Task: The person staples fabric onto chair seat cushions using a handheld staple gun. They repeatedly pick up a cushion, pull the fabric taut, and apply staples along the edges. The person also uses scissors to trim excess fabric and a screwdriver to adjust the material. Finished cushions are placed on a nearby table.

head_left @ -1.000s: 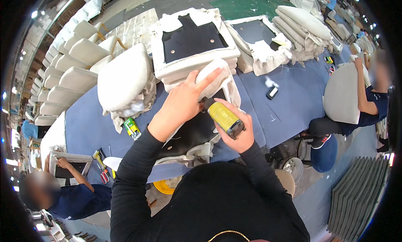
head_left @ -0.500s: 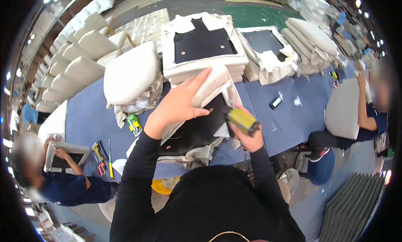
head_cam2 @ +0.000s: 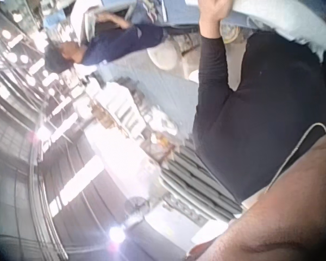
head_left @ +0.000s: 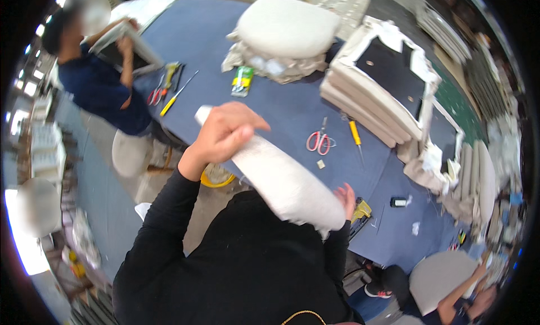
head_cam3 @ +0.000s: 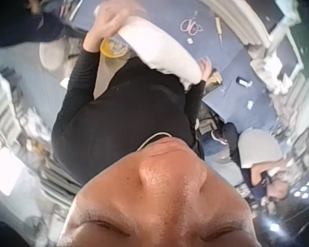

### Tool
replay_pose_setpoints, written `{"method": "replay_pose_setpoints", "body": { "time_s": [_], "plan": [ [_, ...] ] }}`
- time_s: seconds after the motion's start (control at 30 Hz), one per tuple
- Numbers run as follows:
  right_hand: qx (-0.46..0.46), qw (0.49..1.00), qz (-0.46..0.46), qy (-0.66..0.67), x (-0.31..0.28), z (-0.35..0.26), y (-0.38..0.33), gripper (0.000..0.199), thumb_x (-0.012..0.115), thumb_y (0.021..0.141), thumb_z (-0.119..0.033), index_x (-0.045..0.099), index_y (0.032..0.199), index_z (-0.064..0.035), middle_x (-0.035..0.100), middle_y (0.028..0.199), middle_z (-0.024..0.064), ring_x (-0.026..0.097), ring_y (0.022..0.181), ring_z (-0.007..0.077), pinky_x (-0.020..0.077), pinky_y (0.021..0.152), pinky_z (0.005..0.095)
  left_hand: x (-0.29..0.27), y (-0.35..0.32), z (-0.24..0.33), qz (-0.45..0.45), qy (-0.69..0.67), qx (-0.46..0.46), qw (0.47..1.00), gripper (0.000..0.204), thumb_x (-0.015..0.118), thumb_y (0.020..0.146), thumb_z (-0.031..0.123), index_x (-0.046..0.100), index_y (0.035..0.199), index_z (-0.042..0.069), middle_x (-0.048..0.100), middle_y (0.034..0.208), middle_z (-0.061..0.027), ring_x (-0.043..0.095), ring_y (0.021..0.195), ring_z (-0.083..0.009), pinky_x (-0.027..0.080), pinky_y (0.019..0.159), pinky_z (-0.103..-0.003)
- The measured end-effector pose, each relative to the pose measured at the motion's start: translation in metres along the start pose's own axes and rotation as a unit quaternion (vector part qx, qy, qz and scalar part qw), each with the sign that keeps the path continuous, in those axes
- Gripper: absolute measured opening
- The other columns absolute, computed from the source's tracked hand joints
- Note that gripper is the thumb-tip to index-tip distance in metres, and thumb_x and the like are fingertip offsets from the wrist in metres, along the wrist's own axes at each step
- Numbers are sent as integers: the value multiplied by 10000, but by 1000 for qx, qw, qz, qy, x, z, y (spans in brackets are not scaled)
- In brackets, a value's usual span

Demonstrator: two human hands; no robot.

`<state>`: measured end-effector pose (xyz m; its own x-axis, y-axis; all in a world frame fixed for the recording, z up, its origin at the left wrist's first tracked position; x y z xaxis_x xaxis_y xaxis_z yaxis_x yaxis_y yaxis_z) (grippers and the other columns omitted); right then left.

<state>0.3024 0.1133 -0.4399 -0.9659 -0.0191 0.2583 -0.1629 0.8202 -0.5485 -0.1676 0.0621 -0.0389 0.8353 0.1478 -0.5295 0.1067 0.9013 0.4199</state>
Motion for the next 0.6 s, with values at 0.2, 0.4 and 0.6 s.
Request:
{"method": "replay_pose_setpoints", "body": {
  "time_s": [0.2, 0.4, 0.6],
  "plan": [
    [201, 926, -316, 54, 162, -15, -59, 846, 601, 1110, -552, 312, 1724, -46, 439, 1717, 183, 496, 1545, 338, 453, 1240, 464, -18, -105, -55, 335, -192, -334, 860, 602, 423, 1154, 407, 834, 1047, -20, 797, 971, -109, 728, 909, -193, 556, 868, -352],
    [-29, 965, -242, -98, 118, -55, -17, 857, 692, 1056, -349, 280, 1742, -43, 411, 1728, 207, 467, 1552, 320, 398, 1277, 456, -10, -132, -132, 296, -142, -242, 913, 629, 417, 1172, 506, 760, 1319, -2, 723, 1399, -130, 657, 1239, -207, 494, 1100, -351],
    [-238, 850, -98, -460, 94, -32, 25, 1102, 848, 933, -262, 164, 1763, -19, 250, 1795, 248, 250, 1662, 389, 204, 1358, 494, 90, -323, -271, 336, -303, -600, 660, 750, 282, 1184, 617, 664, 1515, 62, 672, 1524, -125, 580, 1440, -252, 381, 1236, -387]
  ]
}}
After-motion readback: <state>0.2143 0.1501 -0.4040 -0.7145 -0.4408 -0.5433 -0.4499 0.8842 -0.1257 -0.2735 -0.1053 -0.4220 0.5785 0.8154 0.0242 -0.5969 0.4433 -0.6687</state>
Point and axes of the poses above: each hand's wrist, its own y-axis towards the middle knuckle, its own x-axis out of the palm, z = x × y, the point moved 7 cm from there along y, towards the middle knuckle
